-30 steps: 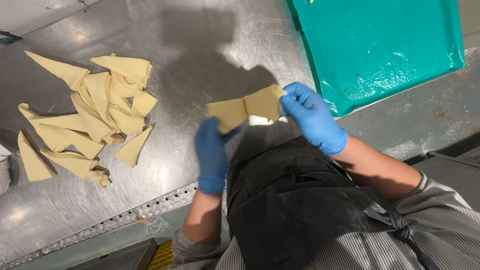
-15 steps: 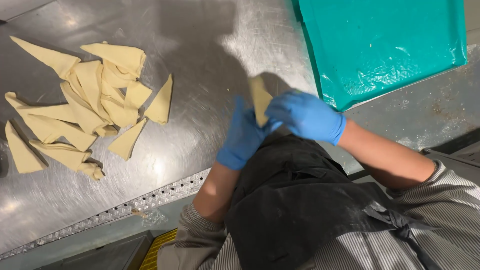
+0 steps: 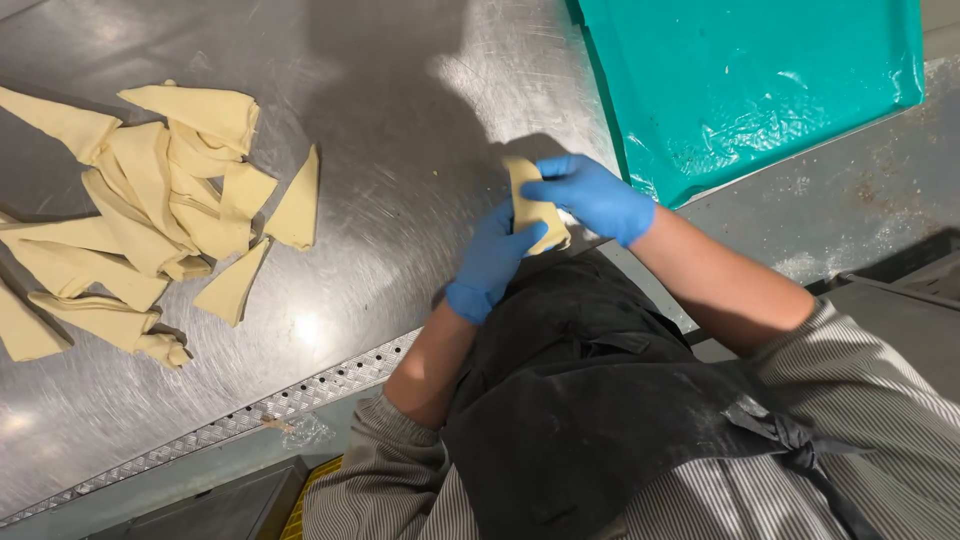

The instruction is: Rolling triangular pieces of dough into croissant shapes and placing them on a tray.

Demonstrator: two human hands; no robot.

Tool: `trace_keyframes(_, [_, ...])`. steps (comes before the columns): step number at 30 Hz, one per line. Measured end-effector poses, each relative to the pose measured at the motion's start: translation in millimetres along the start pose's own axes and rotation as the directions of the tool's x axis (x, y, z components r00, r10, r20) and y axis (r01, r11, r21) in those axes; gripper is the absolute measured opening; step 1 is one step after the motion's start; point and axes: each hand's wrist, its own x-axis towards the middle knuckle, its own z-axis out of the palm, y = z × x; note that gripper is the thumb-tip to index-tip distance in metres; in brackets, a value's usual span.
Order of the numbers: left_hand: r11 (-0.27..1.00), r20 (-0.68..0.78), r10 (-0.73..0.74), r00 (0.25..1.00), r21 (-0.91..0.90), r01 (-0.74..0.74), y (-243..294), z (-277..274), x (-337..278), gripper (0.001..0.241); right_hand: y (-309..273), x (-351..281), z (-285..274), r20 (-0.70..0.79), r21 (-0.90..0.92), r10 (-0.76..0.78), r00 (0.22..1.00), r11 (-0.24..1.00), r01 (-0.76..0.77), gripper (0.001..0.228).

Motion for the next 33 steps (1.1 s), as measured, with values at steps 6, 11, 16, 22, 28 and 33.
trace_keyframes(6, [0.752,-0.259,0.369,0.893,0.648,-0.123,-1.8,-4.4,-31.0,0.056,11.0,16.8,-14.7,0.013,0.049,-0.127,0.992,0.991,0.126,0.026])
trace_keyframes(11, [0.282,0.088,0.518,0.851,0.921,-0.267,-55.2,-17.1,-7.0,0.067,58.5,54.9,-19.7,0.108,0.044,-0.12,0.987,0.992,0.116,0.029])
trace_keyframes(16, [-0.103,0.416,0.336,0.845,0.908,-0.406,-79.5,-13.3,21.9,0.086,40.6,80.7,-21.8,0.177,0.071,-0.138,0.974,0.989,0.127,0.029])
trace_keyframes(22, [-0.06,0.283,0.239,0.929,0.959,-0.277,-76.2,1.7,23.3,0.094,11.2,129.1,-22.1,0.192,-0.256,-0.139,0.971,0.948,0.187,0.028])
trace_keyframes(28, [-0.024,0.229,0.256,0.939,0.973,-0.231,-65.0,3.7,23.4,0.096,-79.4,172.9,-19.4,0.347,-0.476,-0.163,0.924,0.818,0.323,0.031])
trace_keyframes(33, [0.008,0.229,0.305,0.925,0.97,-0.243,-66.7,2.3,23.2,0.094,-125.9,213.3,-21.0,0.362,-0.635,-0.163,0.918,0.677,0.372,0.028])
